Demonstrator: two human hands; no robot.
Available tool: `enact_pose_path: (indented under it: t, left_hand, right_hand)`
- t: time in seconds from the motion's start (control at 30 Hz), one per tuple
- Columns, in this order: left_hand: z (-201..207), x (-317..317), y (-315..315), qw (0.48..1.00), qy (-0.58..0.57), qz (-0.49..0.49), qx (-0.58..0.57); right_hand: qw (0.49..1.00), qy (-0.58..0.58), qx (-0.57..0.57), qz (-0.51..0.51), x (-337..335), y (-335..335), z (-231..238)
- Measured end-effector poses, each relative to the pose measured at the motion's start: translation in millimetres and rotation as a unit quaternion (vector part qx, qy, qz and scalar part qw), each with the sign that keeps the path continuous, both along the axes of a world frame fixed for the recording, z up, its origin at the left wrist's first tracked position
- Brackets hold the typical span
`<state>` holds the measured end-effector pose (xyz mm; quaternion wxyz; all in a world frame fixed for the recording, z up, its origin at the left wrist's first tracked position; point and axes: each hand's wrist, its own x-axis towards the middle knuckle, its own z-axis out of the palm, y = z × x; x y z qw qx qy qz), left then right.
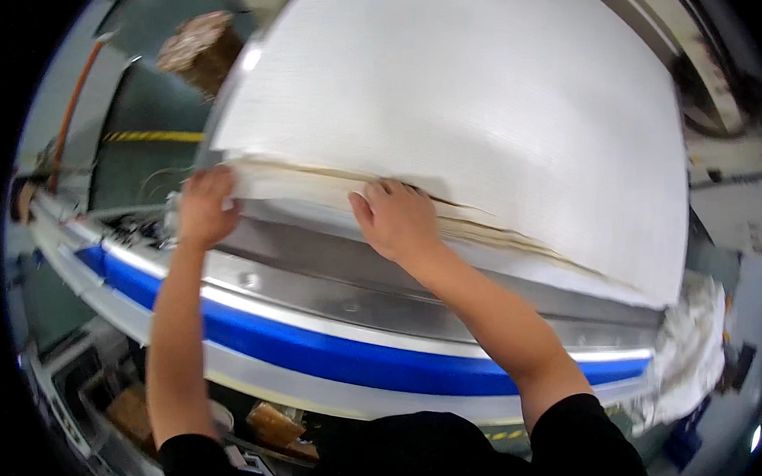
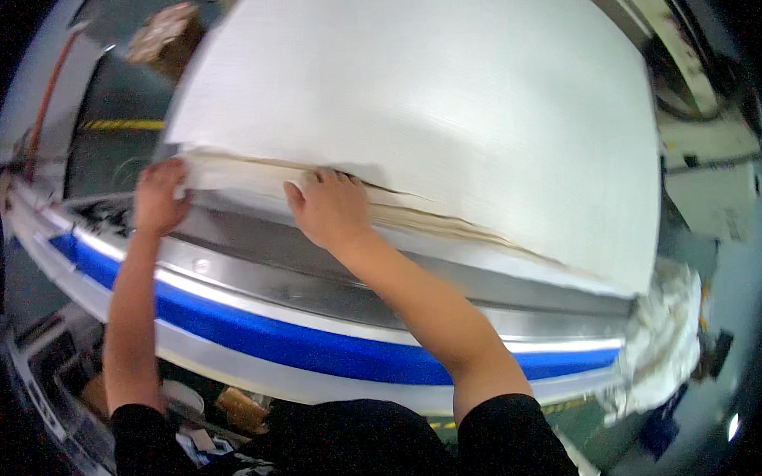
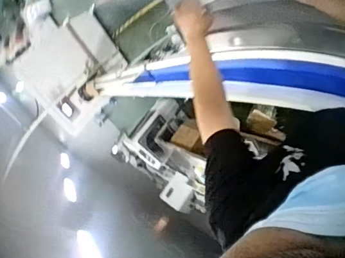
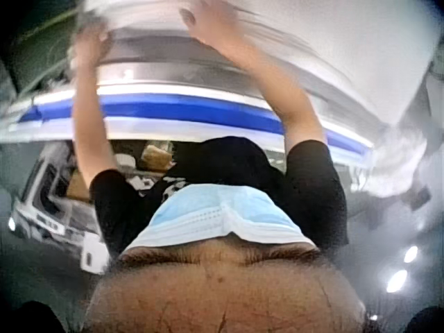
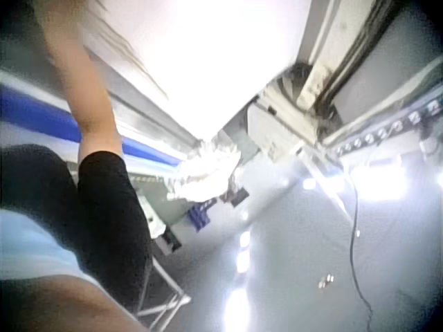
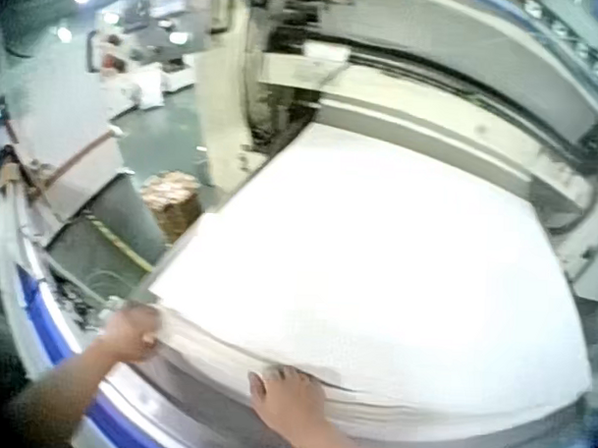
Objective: The person repeatedly feeds individual white paper sheets into a large industrial machine, aligning each sheet by hand and pressing a control button to advance the process. The person handles the sheets one at a time and occasionally retrieves more from a nearby stack.
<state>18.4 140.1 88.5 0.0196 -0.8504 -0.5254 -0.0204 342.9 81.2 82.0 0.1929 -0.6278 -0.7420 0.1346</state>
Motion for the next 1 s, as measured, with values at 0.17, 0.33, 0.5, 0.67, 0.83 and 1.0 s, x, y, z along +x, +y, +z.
enact_pose_path:
  t: [0.17,0.33,0.5,0.67,0.83,1.0]
  left_hand:
    - [31,27,16,0.988,0.133,0.005,-0.077]
    - [12,45,40,0.950,0.272,0.028,-0.152]
    - [-47,-10,75,0.953,0.272,0.058,-0.119]
    - [-76,-80,87,0.966,0.253,0.014,-0.047]
    - [-81,-99,97,0.974,0.199,0.069,-0.080]
    - [-68,-89,87,0.956,0.224,0.154,-0.110]
  right_hand:
    - [0.970,-0.206,-0.021,-0.125,214,-106,-6]
    - [0.930,-0.244,-0.105,-0.252,407,-191,5]
    - [0.866,-0.283,-0.236,-0.339,555,-241,9]
    - [0.806,-0.355,-0.328,-0.341,666,-278,13]
    - [0.789,-0.335,-0.408,-0.314,736,-306,26]
    - [0.733,-0.430,-0.411,-0.329,743,-315,9]
